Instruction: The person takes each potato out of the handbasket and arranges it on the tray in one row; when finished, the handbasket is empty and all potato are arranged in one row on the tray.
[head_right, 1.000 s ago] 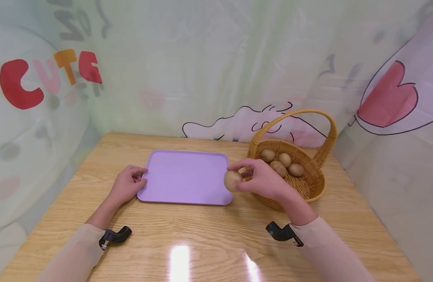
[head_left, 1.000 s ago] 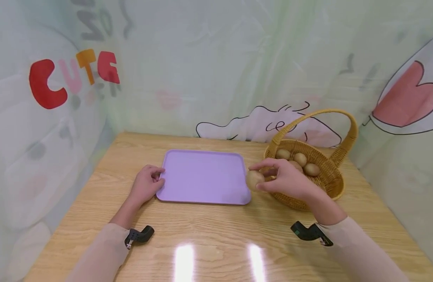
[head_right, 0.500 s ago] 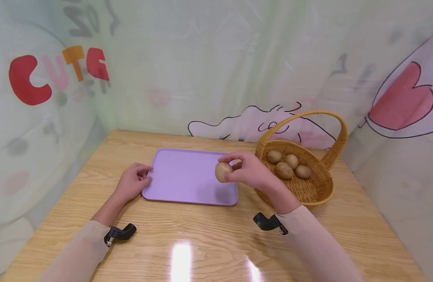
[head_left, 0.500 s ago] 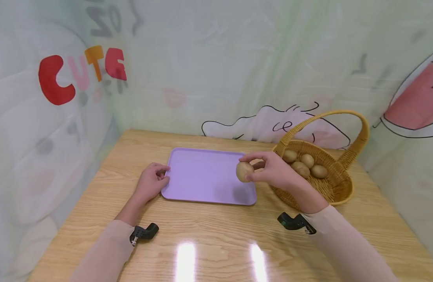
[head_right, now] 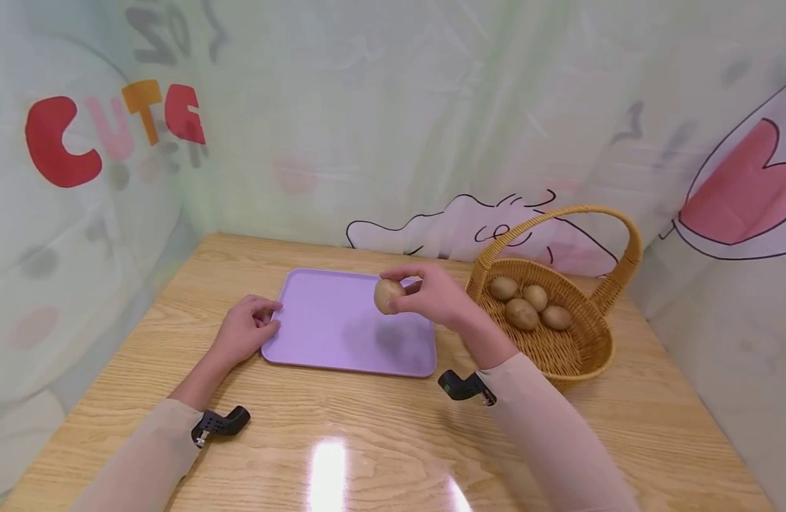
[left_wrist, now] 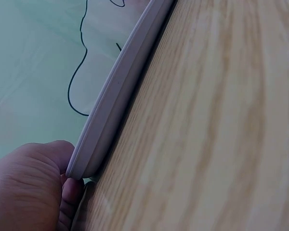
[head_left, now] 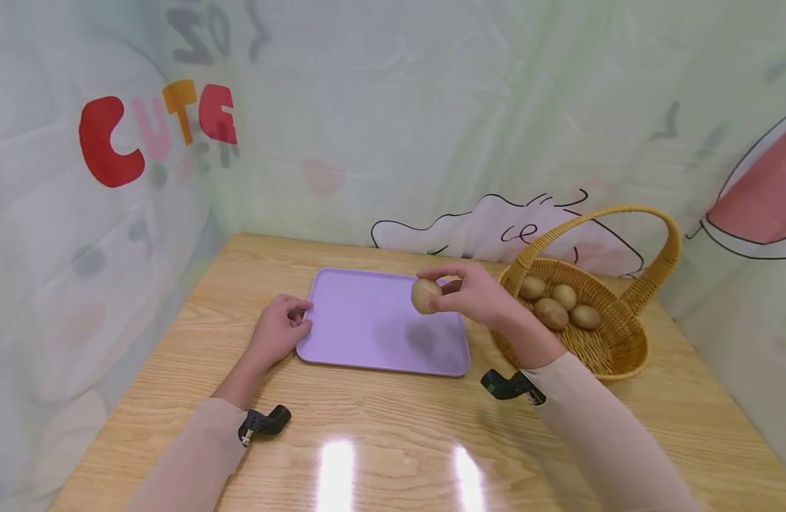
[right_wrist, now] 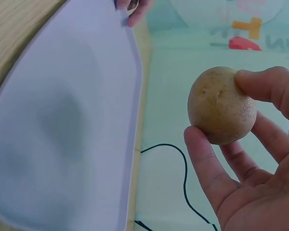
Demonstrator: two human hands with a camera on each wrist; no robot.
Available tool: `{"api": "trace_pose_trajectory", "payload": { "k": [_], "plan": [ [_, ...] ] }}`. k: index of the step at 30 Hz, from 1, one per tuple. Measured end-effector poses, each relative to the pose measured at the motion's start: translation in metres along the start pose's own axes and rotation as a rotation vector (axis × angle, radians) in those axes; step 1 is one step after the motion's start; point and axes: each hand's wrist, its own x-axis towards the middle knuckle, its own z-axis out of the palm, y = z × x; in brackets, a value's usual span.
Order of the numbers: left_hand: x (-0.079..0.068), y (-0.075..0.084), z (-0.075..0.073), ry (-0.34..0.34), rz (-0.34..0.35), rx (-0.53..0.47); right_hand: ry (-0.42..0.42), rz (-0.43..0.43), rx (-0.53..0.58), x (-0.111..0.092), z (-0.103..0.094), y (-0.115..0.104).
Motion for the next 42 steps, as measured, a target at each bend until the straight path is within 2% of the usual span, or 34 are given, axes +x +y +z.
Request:
{"api": "trace_pose_trajectory", "payload": {
  "k": [3, 12, 19, 31, 37, 42],
  "plan": [
    [0.000, 0.000, -0.001, -0.002, -0.006, 0.001, 0.012, -0.002, -0.002, 0.009, 0.004, 0.000],
    [0.000, 0.001, 0.000, 0.000, -0.012, 0.002, 0.010, 0.002, 0.086, 0.034, 0.020, 0.002],
    [0.001, 0.000, -0.001, -0.001, -0.014, -0.002, 0.025, -0.005, 0.159, 0.055, 0.040, 0.007],
    [0.003, -0.002, -0.001, 0.011, -0.010, -0.012, 0.096, 0.055, 0.293, 0.089, 0.076, 0.017],
    [0.003, -0.004, -0.001, 0.020, 0.003, -0.022, 0.108, 0.076, 0.317, 0.105, 0.096, 0.014],
    [0.005, -0.004, 0.000, 0.019, 0.006, -0.033, 0.118, 0.108, 0.293, 0.120, 0.111, 0.012]
  ]
}}
